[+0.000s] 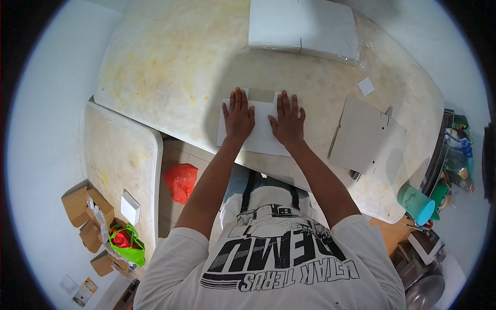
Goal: The person assembles cardboard boxes by hand on a counter, folding the side flaps and tucking them into the main body to form a rectangular box and then setting the completed box aside.
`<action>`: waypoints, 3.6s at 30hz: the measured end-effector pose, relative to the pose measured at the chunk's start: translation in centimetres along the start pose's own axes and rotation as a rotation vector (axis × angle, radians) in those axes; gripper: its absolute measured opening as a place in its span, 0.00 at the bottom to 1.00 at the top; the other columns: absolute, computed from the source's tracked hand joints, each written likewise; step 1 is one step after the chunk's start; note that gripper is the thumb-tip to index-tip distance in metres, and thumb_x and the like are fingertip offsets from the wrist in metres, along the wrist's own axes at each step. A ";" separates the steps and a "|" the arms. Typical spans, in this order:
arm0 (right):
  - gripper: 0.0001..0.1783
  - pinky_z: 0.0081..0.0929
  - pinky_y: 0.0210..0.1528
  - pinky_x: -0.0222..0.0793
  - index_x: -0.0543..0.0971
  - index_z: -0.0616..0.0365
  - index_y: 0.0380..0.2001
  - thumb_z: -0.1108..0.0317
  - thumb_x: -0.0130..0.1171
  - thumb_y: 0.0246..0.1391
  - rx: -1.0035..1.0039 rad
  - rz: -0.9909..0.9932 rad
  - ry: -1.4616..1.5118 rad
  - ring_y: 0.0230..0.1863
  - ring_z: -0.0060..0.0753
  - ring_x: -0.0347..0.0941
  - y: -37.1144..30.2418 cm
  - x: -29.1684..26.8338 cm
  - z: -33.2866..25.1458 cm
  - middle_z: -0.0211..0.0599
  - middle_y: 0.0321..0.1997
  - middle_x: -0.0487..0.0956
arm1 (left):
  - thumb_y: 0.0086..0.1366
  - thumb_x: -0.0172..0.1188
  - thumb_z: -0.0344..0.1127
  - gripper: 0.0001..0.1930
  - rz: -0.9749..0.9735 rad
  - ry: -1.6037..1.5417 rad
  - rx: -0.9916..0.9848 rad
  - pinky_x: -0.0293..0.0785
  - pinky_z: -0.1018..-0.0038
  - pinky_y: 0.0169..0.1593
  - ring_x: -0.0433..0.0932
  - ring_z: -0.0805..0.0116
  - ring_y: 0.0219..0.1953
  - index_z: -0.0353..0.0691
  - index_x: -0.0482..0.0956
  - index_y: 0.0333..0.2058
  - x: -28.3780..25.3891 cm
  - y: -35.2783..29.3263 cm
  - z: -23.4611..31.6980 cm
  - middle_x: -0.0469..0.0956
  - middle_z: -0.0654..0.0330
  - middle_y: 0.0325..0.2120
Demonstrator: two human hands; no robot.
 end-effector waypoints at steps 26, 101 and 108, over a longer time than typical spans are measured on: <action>0.16 0.35 0.41 0.67 0.75 0.55 0.28 0.72 0.67 0.30 -0.013 -0.164 0.450 0.38 0.43 0.70 6.7 -1.0 3.0 0.39 0.32 0.72 | 0.40 0.70 0.39 0.22 -0.518 -0.252 0.437 0.66 0.62 0.45 0.70 0.61 0.46 0.47 0.73 0.37 0.1 8.0 -2.6 0.72 0.60 0.40; 0.25 0.37 0.45 0.68 0.74 0.52 0.38 0.48 0.63 0.39 0.761 0.234 0.431 0.47 0.43 0.67 -3.3 -2.9 5.8 0.36 0.42 0.73 | 0.48 0.65 0.48 0.21 0.233 -0.253 0.048 0.70 0.62 0.41 0.73 0.57 0.38 0.39 0.74 0.34 -6.6 5.0 -7.3 0.73 0.55 0.31; 0.18 0.33 0.49 0.66 0.77 0.55 0.35 0.56 0.63 0.43 0.068 0.048 0.896 0.47 0.38 0.69 -9.8 -9.9 -1.4 0.37 0.39 0.75 | 0.55 0.61 0.43 0.17 -0.688 -0.905 0.296 0.68 0.65 0.48 0.72 0.62 0.45 0.39 0.74 0.40 -9.4 -3.2 -6.1 0.74 0.54 0.39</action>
Point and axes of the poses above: each hand's wrist, its own y-axis towards the middle knuckle, its own x-axis out of the palm, z = x × y, the point moved 10 cm from there along y, towards the middle knuckle
